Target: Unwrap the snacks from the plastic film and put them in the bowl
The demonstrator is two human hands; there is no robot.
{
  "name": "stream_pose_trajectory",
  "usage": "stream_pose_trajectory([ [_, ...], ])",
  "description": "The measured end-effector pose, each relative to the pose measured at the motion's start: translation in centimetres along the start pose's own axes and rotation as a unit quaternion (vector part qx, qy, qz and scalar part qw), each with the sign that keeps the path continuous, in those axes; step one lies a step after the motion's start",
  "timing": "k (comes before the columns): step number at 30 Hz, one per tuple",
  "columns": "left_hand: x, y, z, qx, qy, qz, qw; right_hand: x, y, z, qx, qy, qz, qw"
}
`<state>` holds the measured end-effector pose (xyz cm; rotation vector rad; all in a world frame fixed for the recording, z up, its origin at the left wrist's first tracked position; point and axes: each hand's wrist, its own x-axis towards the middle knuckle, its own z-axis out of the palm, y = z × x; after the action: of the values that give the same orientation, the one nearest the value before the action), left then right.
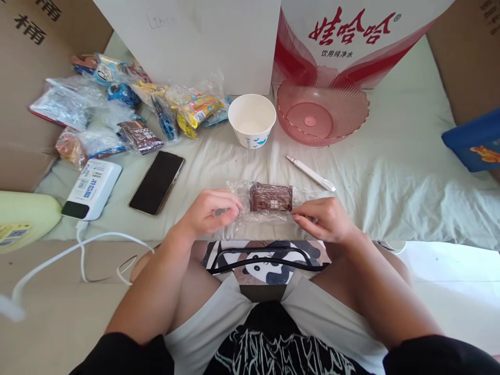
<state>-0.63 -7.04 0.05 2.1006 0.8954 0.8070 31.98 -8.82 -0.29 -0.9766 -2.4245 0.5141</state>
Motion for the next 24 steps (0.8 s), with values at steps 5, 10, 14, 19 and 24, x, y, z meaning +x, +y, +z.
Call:
stream_pose_trajectory([
  [5, 0.9, -2.1, 0.4, 0.085, 0.230, -0.037, 0.969, 0.2, 0.0, 0.5, -0.074, 0.085, 0.066, 0.992],
  [10, 1.8, -3.4, 0.9, 0.117, 0.143, -0.011, 0.983, 0.3, 0.3, 0.5, -0.029, 0.113, 0.146, 0.982],
  [14, 2.5, -2.7, 1.3, 0.144, 0.076, -0.032, 0.986, 0.3, 0.4, 0.0, -0.004, 0.109, 0.080, 0.991],
  [19, 3.8, -1.7, 2.0, 0.042, 0.182, -0.180, 0.966, 0.3, -2.3, 0.3, 0.020, 0.173, -0.027, 0.984],
  [24, 4.8, -0.6, 2.6, -0.189, 0.192, -0.329, 0.905, 0.6, -5.9, 2.8, 0.130, 0.081, -0.091, 0.984],
])
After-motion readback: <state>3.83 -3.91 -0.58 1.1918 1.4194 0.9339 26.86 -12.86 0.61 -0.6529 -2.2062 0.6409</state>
